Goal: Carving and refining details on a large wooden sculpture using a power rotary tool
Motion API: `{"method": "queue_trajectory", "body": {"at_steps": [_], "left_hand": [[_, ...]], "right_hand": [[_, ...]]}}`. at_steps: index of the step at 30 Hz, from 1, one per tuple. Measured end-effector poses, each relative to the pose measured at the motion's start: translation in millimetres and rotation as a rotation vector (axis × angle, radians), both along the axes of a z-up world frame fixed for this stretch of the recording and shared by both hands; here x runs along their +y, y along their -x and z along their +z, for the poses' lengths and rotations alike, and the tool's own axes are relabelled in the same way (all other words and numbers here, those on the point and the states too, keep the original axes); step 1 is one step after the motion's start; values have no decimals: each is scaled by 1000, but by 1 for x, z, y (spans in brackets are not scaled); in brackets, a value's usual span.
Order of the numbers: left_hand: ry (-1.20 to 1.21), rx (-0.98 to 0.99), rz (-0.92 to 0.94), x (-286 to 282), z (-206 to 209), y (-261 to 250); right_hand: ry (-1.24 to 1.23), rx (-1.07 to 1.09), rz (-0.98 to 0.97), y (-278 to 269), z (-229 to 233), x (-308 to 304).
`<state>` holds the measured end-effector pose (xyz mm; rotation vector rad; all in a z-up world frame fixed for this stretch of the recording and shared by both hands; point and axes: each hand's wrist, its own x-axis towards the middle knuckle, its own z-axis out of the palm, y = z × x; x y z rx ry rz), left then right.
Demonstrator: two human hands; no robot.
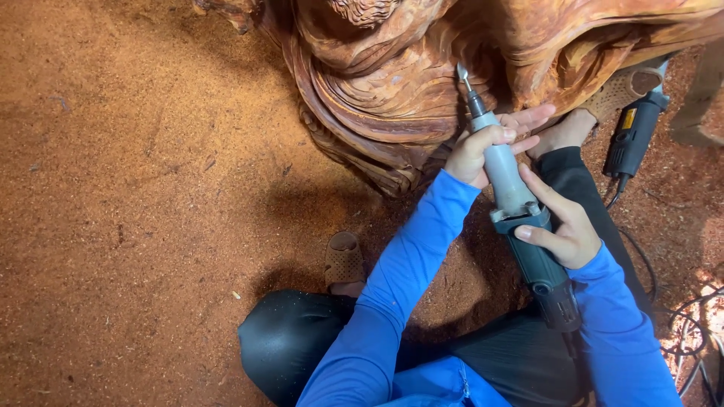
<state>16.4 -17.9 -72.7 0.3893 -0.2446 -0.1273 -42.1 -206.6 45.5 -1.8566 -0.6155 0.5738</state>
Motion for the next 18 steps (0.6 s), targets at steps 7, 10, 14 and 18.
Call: {"method": "queue_trajectory", "body": {"at_steps": [7,10,14,18], "left_hand": [[60,43,-8,1,3,2],[14,97,1,3,13,2],[8,125,8,3,20,3],[-20,134,38,2,22,4]], "right_hand": [[5,-6,15,-2,-5,0],[20,-16,13,-4,-4,-2],[-17,-12,18,-4,-5,-5],[-19,-21,11,-4,-3,-4]]}}
